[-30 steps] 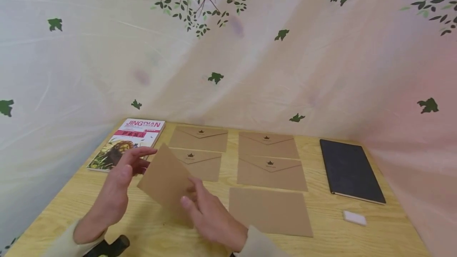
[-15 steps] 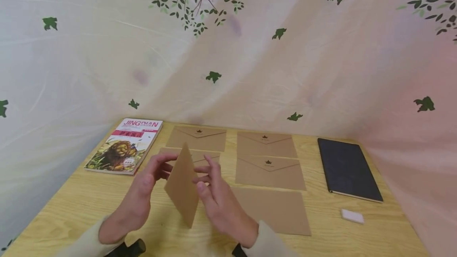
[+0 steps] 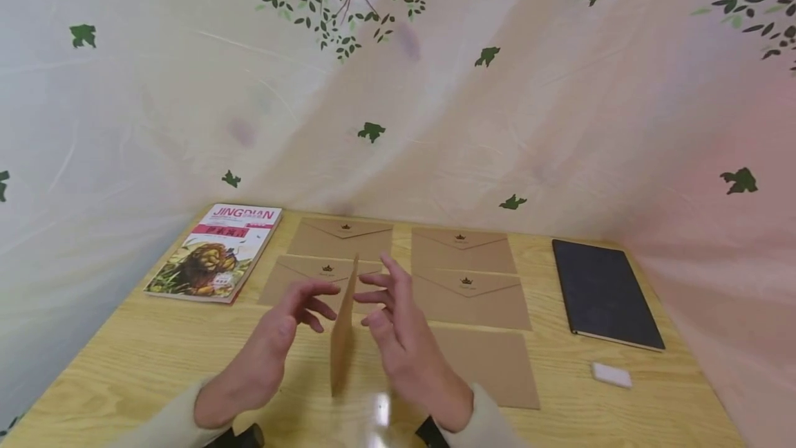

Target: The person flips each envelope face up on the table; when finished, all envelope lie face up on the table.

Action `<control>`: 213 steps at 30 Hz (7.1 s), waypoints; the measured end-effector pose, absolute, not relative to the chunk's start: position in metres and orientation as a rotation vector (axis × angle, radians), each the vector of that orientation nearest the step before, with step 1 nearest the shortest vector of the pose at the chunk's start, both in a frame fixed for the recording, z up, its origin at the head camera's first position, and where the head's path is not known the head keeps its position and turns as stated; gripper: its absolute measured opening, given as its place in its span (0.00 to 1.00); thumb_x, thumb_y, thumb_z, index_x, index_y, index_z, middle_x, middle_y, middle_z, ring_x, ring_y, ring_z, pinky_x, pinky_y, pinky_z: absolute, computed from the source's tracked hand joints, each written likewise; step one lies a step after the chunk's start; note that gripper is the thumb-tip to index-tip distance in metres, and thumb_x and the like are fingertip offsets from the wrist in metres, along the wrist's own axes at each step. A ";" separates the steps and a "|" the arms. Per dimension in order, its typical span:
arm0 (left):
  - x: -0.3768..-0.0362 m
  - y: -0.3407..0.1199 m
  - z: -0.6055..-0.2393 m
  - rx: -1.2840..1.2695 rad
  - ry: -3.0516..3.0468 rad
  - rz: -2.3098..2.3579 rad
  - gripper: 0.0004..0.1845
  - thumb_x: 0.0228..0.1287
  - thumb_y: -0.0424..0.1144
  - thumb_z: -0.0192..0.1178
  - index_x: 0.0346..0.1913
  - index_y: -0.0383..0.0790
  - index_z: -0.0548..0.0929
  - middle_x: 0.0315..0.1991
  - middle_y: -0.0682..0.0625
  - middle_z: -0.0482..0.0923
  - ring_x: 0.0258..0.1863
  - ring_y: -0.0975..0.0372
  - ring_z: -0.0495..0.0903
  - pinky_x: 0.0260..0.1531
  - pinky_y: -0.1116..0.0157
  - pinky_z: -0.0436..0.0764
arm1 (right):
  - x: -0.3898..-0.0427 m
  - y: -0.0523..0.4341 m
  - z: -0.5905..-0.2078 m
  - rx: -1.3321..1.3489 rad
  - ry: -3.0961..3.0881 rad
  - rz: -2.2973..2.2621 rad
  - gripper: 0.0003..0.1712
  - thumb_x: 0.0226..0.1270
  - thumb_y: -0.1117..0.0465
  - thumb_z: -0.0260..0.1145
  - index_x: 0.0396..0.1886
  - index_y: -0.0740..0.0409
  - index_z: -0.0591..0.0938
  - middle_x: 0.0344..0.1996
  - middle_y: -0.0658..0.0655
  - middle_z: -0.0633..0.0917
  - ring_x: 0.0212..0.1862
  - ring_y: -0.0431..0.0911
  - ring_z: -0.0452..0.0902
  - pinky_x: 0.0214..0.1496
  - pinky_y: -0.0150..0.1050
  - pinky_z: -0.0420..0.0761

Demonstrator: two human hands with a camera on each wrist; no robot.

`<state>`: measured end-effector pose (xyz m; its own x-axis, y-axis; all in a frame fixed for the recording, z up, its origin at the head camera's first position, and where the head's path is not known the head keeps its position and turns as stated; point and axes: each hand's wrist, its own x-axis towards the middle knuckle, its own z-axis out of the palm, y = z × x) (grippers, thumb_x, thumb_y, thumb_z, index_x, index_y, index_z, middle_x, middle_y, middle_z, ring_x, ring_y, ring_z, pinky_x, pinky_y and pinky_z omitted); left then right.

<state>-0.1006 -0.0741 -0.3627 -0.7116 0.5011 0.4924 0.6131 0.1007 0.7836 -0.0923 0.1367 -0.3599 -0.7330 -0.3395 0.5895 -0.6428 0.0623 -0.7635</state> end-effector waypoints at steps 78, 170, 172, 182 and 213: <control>-0.116 -0.126 -0.404 -0.584 -2.964 -0.986 0.27 0.75 0.55 0.37 0.64 0.38 0.66 0.46 0.45 0.78 0.46 0.54 0.77 0.47 0.51 0.74 | -0.074 0.170 -0.404 0.444 -3.010 1.044 0.31 0.72 0.43 0.52 0.67 0.56 0.66 0.58 0.59 0.75 0.58 0.54 0.70 0.56 0.54 0.71; -0.116 0.011 -0.429 -0.924 -2.908 -1.360 0.34 0.73 0.61 0.31 0.66 0.38 0.63 0.61 0.43 0.70 0.59 0.54 0.70 0.57 0.53 0.69 | -0.056 0.313 -0.441 0.086 -2.873 0.868 0.33 0.46 0.76 0.72 0.56 0.64 0.74 0.42 0.65 0.71 0.38 0.51 0.75 0.34 0.41 0.76; -0.117 0.011 -0.427 -0.925 -2.874 -1.424 0.32 0.74 0.59 0.31 0.67 0.39 0.62 0.58 0.43 0.72 0.59 0.55 0.70 0.58 0.53 0.68 | -0.056 0.312 -0.439 0.064 -2.890 0.910 0.26 0.58 0.69 0.68 0.57 0.66 0.73 0.44 0.64 0.73 0.39 0.51 0.77 0.36 0.42 0.78; -0.120 0.008 -0.426 -1.093 -2.625 -1.706 0.21 0.78 0.45 0.27 0.68 0.46 0.58 0.50 0.44 0.74 0.37 0.59 0.78 0.47 0.57 0.75 | -0.058 0.299 -0.428 -0.011 -2.851 1.149 0.26 0.78 0.51 0.43 0.63 0.65 0.67 0.53 0.67 0.77 0.53 0.59 0.74 0.50 0.57 0.73; -0.131 0.012 -0.383 -1.425 -1.936 -1.941 0.36 0.73 0.61 0.21 0.68 0.35 0.53 0.69 0.40 0.56 0.47 0.50 0.73 0.44 0.54 0.75 | -0.062 0.244 -0.420 0.250 -2.658 1.689 0.22 0.80 0.59 0.37 0.66 0.60 0.63 0.61 0.65 0.69 0.53 0.59 0.75 0.42 0.43 0.79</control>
<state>-0.1314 0.0125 -0.3832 -0.5734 0.5449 0.6118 0.6104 -0.2139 0.7626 -0.0618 0.2440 -0.4203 -0.9873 -0.1426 0.0696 -0.1235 0.4156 -0.9011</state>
